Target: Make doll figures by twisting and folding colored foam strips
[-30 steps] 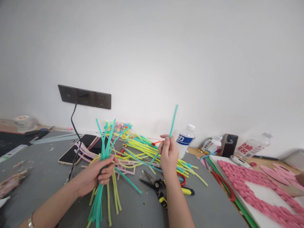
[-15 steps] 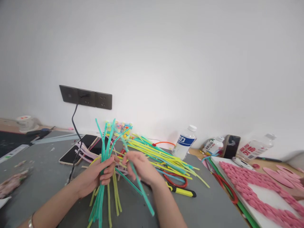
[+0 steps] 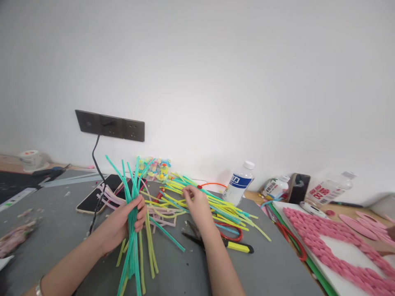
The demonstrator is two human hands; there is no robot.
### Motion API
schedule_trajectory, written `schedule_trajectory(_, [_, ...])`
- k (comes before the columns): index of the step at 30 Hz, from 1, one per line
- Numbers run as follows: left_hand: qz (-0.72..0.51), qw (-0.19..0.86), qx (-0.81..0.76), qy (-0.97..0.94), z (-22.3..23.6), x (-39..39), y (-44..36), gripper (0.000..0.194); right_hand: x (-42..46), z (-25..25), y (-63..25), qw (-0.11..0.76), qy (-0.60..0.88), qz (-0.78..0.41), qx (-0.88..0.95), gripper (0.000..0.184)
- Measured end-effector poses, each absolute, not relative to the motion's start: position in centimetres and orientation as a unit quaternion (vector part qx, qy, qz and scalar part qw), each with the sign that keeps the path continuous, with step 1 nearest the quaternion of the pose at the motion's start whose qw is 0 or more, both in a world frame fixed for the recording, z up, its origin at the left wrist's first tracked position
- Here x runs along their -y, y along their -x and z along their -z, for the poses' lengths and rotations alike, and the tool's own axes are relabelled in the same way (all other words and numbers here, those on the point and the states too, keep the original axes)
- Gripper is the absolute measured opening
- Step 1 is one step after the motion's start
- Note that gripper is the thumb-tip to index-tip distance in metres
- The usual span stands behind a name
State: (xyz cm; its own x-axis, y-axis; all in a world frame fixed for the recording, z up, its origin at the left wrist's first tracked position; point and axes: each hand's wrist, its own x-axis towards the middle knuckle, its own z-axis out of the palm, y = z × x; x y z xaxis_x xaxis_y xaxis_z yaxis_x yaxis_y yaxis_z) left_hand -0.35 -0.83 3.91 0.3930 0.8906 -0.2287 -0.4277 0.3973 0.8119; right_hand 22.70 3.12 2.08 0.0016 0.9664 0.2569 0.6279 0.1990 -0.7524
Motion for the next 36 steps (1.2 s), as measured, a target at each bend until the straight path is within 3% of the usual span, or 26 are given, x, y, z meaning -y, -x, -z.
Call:
schedule_trajectory(4, [-0.422,0.782,-0.313,-0.334,-3.7,0.7,0.4,0.044,-3.8,-1.5,-25.1,0.348,0.649,-0.148,0.660,0.020])
schedule_trajectory(13, [-0.393,0.802,-0.299,-0.336,-3.6,0.6,0.6,0.048,-2.9,-1.8,-24.4,0.218,0.710,-0.090,0.663,0.015])
schedule_trajectory(29, [-0.388,0.805,-0.298,-0.336,-3.8,0.6,0.5,0.044,-3.1,-1.5,-24.8,0.191,0.731,-0.072,0.651,0.018])
schedule_trajectory(36, [-0.387,0.807,-0.302,-0.329,-3.7,0.7,0.6,0.043,-3.3,-1.1,-24.7,0.181,0.754,-0.074,0.627,0.010])
